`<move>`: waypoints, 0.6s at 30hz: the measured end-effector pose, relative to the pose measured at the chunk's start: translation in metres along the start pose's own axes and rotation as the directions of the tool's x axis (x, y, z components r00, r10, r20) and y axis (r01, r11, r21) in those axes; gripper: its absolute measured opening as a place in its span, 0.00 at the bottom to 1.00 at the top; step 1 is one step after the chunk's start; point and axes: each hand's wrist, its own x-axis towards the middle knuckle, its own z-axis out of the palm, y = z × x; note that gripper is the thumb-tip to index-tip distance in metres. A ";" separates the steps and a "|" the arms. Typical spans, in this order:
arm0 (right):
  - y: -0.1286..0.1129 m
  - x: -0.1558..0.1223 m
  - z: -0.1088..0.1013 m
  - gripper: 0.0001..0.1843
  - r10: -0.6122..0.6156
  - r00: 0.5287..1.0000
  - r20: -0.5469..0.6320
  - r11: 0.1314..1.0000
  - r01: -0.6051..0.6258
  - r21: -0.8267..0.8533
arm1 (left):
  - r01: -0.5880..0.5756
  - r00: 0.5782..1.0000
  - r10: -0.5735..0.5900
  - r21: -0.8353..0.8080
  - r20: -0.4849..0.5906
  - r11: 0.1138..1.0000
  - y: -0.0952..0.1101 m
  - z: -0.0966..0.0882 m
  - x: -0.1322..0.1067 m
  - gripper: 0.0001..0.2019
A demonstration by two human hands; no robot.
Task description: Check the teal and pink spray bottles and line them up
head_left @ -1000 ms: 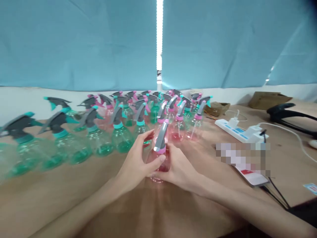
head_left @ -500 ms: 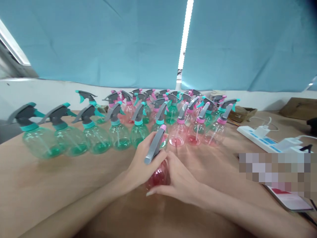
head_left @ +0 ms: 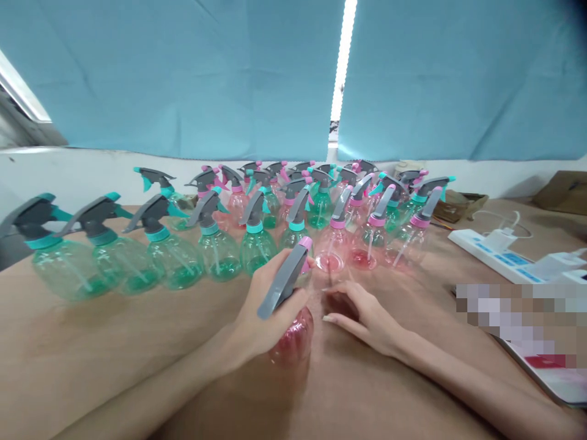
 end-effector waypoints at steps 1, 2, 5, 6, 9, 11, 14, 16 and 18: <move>-0.001 0.000 0.001 0.17 -0.008 1.000 -0.001 1.000 0.008 -0.010 | -0.009 1.000 0.009 -0.001 0.016 1.000 0.000 -0.001 0.002 0.06; -0.001 0.000 0.001 0.16 -0.015 1.000 -0.003 1.000 0.015 -0.023 | -0.014 1.000 0.014 -0.005 0.028 1.000 0.000 -0.001 0.003 0.05; -0.002 0.000 0.003 0.11 -0.033 0.999 0.004 0.997 0.033 -0.069 | -0.001 0.998 0.003 -0.035 0.056 0.999 -0.001 -0.003 0.005 0.04; -0.003 0.000 0.003 0.10 -0.042 0.999 0.009 0.996 0.042 -0.080 | 0.002 0.998 0.001 -0.043 0.063 0.999 -0.001 -0.003 0.005 0.04; -0.003 0.000 0.003 0.08 -0.064 0.998 0.019 0.993 0.066 -0.099 | 0.007 0.997 -0.003 -0.050 0.077 0.999 -0.001 -0.003 0.005 0.04; -0.003 0.000 0.003 0.07 -0.081 0.996 0.028 0.992 0.084 -0.098 | 0.009 0.997 -0.005 -0.043 0.080 0.999 0.000 -0.003 0.005 0.04; -0.004 0.000 0.003 0.08 -0.115 0.991 0.070 0.989 0.120 -0.080 | -0.007 0.996 0.012 -0.048 0.089 0.999 0.001 -0.003 0.006 0.04; -0.005 0.000 0.003 0.07 -0.129 0.988 0.086 0.988 0.135 -0.071 | -0.018 0.995 0.025 -0.064 0.099 0.998 0.002 -0.004 0.007 0.05; -0.006 0.000 0.002 0.06 -0.133 0.988 0.084 0.988 0.138 -0.065 | -0.014 0.994 0.022 -0.075 0.107 0.997 0.002 -0.004 0.007 0.06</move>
